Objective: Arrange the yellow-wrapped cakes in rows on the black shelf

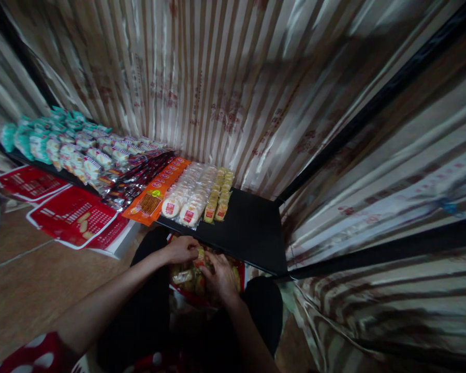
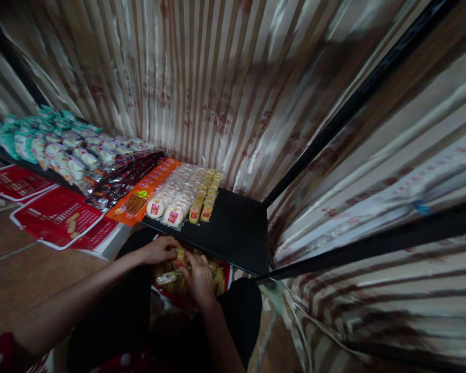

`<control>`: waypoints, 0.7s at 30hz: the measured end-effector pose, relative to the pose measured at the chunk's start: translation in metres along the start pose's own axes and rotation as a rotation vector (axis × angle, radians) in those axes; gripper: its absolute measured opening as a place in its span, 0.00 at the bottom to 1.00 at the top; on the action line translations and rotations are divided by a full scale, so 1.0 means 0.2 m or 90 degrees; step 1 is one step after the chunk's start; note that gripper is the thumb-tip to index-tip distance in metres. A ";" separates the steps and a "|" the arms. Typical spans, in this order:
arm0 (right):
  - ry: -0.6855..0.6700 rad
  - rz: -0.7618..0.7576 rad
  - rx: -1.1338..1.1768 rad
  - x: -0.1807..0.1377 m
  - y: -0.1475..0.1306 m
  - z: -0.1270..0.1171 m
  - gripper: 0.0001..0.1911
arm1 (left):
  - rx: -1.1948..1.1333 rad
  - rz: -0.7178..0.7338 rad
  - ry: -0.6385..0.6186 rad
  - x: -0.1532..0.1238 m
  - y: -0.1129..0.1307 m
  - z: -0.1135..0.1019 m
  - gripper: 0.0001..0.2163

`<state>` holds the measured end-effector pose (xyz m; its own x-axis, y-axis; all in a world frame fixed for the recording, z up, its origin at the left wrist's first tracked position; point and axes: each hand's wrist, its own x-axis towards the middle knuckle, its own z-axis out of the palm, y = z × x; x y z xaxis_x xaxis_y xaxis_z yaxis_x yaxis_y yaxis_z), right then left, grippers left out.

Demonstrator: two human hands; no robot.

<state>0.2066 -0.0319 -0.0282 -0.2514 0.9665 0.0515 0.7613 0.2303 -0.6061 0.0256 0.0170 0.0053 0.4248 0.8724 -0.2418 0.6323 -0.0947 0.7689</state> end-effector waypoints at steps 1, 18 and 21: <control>0.014 0.031 0.023 0.01 0.00 0.00 0.18 | -0.024 0.005 0.019 0.02 0.01 0.00 0.11; 0.231 0.201 0.118 0.47 0.21 -0.09 0.24 | -0.152 0.065 0.288 0.34 0.12 0.28 0.16; 0.225 0.188 0.074 0.51 0.21 -0.09 0.21 | -0.121 0.064 0.302 0.38 0.11 0.28 0.17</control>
<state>0.2227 0.0792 -0.0347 0.2000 0.9727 0.1180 0.6921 -0.0550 -0.7197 0.1079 0.0542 -0.0302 0.1082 0.9892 0.0993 0.4556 -0.1381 0.8794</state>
